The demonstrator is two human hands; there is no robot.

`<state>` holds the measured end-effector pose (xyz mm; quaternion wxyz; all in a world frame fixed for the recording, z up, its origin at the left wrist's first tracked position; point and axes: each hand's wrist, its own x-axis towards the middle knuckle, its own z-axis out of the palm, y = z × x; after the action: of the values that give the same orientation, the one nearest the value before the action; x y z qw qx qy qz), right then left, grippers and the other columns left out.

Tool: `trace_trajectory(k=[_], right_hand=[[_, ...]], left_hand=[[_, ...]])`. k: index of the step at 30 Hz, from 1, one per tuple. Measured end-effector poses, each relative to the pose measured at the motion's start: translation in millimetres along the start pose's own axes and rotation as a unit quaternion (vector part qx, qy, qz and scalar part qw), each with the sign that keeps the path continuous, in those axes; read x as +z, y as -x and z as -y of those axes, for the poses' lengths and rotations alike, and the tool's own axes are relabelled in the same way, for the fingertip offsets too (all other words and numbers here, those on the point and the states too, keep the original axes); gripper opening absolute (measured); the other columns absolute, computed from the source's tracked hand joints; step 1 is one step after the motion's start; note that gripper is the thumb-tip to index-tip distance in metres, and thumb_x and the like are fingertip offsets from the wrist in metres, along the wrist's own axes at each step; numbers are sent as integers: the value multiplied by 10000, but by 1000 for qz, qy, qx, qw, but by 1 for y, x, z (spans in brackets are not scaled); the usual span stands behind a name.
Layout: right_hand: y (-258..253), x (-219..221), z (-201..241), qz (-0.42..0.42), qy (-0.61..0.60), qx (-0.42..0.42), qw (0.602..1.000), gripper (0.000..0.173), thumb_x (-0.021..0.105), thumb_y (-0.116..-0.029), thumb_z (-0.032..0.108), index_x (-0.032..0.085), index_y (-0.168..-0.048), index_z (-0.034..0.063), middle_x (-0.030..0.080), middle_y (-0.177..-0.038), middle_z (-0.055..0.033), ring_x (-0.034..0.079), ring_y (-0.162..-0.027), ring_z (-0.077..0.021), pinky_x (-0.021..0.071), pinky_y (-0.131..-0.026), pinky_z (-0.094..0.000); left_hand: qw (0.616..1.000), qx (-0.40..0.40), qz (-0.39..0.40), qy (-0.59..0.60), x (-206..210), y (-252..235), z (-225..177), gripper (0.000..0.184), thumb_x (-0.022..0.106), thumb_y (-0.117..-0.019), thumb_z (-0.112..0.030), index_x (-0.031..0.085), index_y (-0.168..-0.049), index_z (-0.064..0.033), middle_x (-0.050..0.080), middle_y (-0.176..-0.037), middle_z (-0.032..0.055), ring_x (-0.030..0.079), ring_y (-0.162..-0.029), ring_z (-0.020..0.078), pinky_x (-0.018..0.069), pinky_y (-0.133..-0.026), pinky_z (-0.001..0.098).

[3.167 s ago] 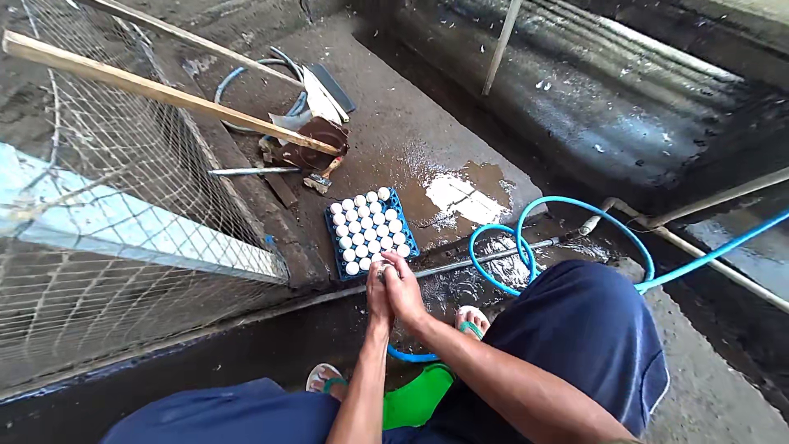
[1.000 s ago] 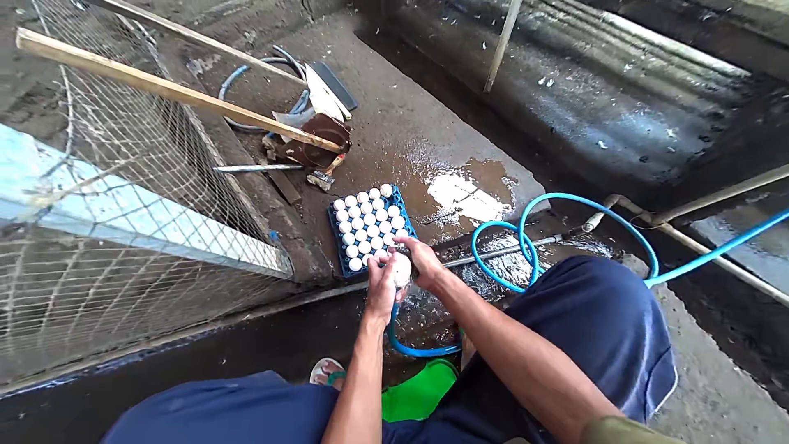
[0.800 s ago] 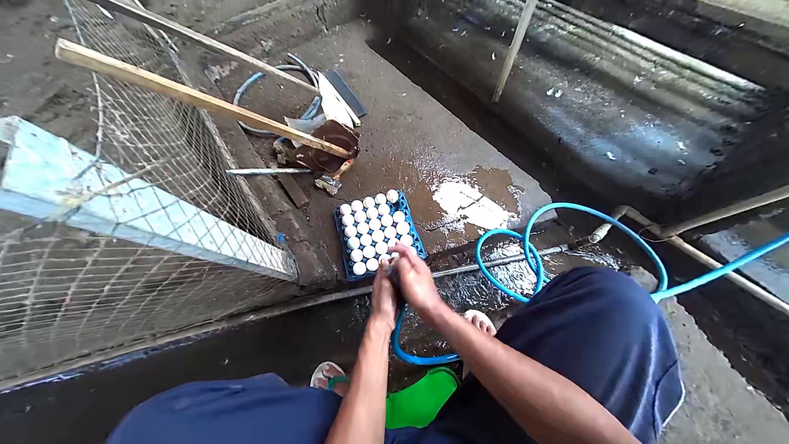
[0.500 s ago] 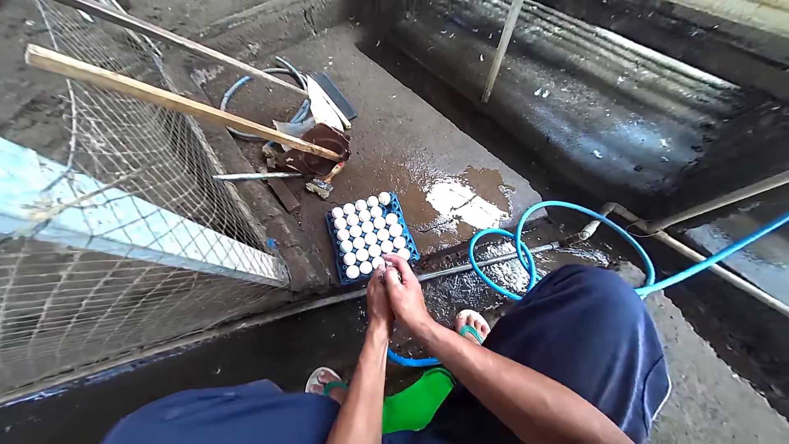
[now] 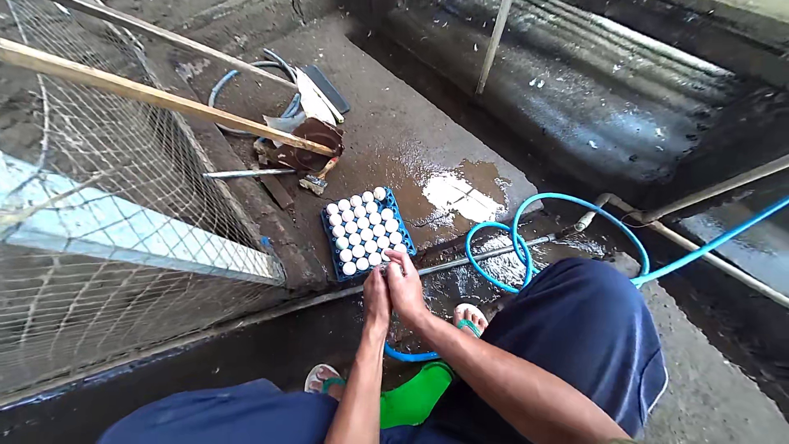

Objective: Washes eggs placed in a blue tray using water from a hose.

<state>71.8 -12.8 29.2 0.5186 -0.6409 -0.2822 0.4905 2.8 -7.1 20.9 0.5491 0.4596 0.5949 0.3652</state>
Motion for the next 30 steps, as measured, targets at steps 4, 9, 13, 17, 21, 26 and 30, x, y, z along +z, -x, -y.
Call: trace_trajectory(k=[4, 9, 13, 17, 21, 26, 30], right_hand=[[-33, -9, 4, 30, -120, 184, 975, 315, 440, -1082, 238, 557, -1306, 49, 637, -1106, -159, 642, -939, -249, 547, -792, -445], [-2, 0, 8, 2, 20, -33, 999, 453, 294, -1068, 182, 602, -1352, 9, 639, -1330, -168, 603, -1234, -228, 483, -1032, -454], [-14, -2, 5, -14, 10, 38, 999, 426, 358, -1080, 206, 493, -1443, 29, 597, -1355, -214, 580, -1244, -301, 473, -1024, -519], [4, 1, 1, 22, 21, -27, 999, 463, 376, -1043, 181, 505, -1451, 4, 560, -1426, -205, 540, -1325, -264, 442, -1104, -462], [-12, 0, 5, -14, -13, 35, 999, 475, 406, -1058, 201, 426, -1504, 41, 549, -1416, -219, 556, -1284, -304, 469, -1046, -513], [-14, 0, -4, -29, -21, 23, 999, 483, 449, -1020, 163, 461, -1486, 34, 554, -1405, -230, 567, -1262, -304, 483, -1030, -504], [7, 8, -3, -9, -12, -10, 1000, 469, 371, -1052, 171, 443, -1483, 1, 549, -1423, -213, 540, -1316, -260, 450, -1093, -445]], left_hand=[[998, 2, 49, 42, -2, -6, 4, 357, 347, -1077, -254, 623, -963, -58, 563, -717, 0, 489, -519, 50, 418, -447, 219], [993, 52, 57, 95, -5, -9, -4, 365, 332, -1101, -200, 540, -1283, 39, 608, -1185, 105, 585, -1084, 100, 491, -967, 294], [997, 75, 2, 5, 6, -3, -1, 468, 238, -1092, -205, 573, -1239, 88, 602, -1182, 195, 576, -1111, 201, 464, -998, 380], [995, 91, -7, 32, 4, -2, 6, 423, 248, -1094, -142, 540, -1242, 125, 583, -1199, 196, 554, -1119, 161, 441, -1023, 300], [997, 69, -15, 21, 9, -2, -4, 450, 236, -1085, -188, 579, -1189, 83, 602, -1108, 163, 576, -1040, 169, 470, -945, 346], [999, 33, 20, 13, 4, -4, 4, 483, 210, -1095, -212, 567, -1260, 67, 604, -1208, 175, 577, -1116, 189, 474, -989, 377], [998, 61, -22, 7, 5, -4, 1, 401, 277, -1085, -105, 586, -1176, 134, 612, -1152, 196, 568, -1085, 167, 442, -1002, 319]])
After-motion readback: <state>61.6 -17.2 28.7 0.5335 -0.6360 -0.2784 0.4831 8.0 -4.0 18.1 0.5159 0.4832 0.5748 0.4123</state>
